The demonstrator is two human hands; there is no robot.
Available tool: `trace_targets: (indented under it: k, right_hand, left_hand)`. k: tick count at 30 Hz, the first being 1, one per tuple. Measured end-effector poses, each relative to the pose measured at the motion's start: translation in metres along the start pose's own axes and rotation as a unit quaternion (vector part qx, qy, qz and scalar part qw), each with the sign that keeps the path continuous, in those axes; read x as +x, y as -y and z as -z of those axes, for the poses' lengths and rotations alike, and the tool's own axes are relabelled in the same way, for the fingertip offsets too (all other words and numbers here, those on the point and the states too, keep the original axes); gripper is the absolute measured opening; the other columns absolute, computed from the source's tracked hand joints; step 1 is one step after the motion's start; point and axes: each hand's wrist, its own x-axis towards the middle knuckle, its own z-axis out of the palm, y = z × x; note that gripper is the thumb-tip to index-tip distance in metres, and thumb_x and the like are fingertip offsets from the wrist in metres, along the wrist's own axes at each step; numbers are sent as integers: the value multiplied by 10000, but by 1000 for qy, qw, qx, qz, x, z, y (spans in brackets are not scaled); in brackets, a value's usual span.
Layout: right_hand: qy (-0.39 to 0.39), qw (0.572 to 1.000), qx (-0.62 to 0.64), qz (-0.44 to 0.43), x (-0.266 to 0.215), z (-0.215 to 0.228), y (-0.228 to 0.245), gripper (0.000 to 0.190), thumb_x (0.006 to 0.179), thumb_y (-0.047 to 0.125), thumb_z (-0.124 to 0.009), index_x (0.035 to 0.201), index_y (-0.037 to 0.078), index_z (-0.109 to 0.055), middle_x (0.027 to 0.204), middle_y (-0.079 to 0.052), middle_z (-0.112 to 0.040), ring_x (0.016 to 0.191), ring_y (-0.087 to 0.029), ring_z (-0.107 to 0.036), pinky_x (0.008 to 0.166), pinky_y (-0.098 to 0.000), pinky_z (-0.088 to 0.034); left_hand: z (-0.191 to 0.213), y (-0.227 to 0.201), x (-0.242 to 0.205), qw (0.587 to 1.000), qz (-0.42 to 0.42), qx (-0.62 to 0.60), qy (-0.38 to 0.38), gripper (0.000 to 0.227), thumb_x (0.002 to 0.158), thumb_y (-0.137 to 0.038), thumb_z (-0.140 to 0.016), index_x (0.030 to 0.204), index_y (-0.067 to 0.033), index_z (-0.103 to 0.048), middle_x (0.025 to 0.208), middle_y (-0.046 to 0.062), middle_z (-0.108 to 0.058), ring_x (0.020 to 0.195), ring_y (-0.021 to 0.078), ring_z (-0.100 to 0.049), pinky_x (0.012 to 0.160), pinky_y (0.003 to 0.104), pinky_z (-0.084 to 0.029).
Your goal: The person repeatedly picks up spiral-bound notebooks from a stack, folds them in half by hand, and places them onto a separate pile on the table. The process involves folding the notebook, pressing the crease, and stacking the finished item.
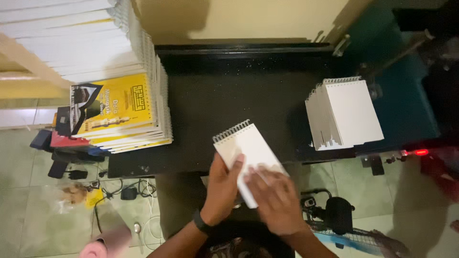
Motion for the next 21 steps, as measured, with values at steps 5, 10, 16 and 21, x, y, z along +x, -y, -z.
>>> trace_targets:
  k: [5,10,16,21]
  right_hand:
    - [-88,976,191,-53,36,17,3,320,948,161,-705,1255,75,-676,1309,-84,-665,1202,-303,-643,1033,-484,-455]
    - [-8,959,254,-122,95,36,-28,501,943,271,-717,1386,68,-605,1319,-130,-639,1220,-300,-580,1066,-452,-441]
    - [67,893,407,-179,111,35,-32,152,931,236,-722,988,113,-792,880,-19,-696,789,-129,-643,671,-282,-461]
    - [168,830,438,-303,106,39,-36,260,961,297,-671,825,122,-806,779,25,-707,704,-78,-610,609,-269,-423]
  left_hand:
    - [26,-22,-3,966,-11,255,-27,479,1015,-325,-494,1441,-106,-470,1348,91,-642,1202,225,-631,973,400,-520]
    - [39,-18,-11,942,-34,329,61,490,1006,-395,-516,1397,-99,-495,1237,63,-674,1064,163,-638,896,328,-510]
    - [38,-50,-16,931,9,335,145,472,1010,-418,-491,1377,-121,-487,1137,21,-665,960,139,-598,819,315,-472]
    - [44,-52,-15,918,-6,339,206,472,1021,-393,-496,1374,-80,-488,1051,26,-650,889,151,-564,790,316,-462]
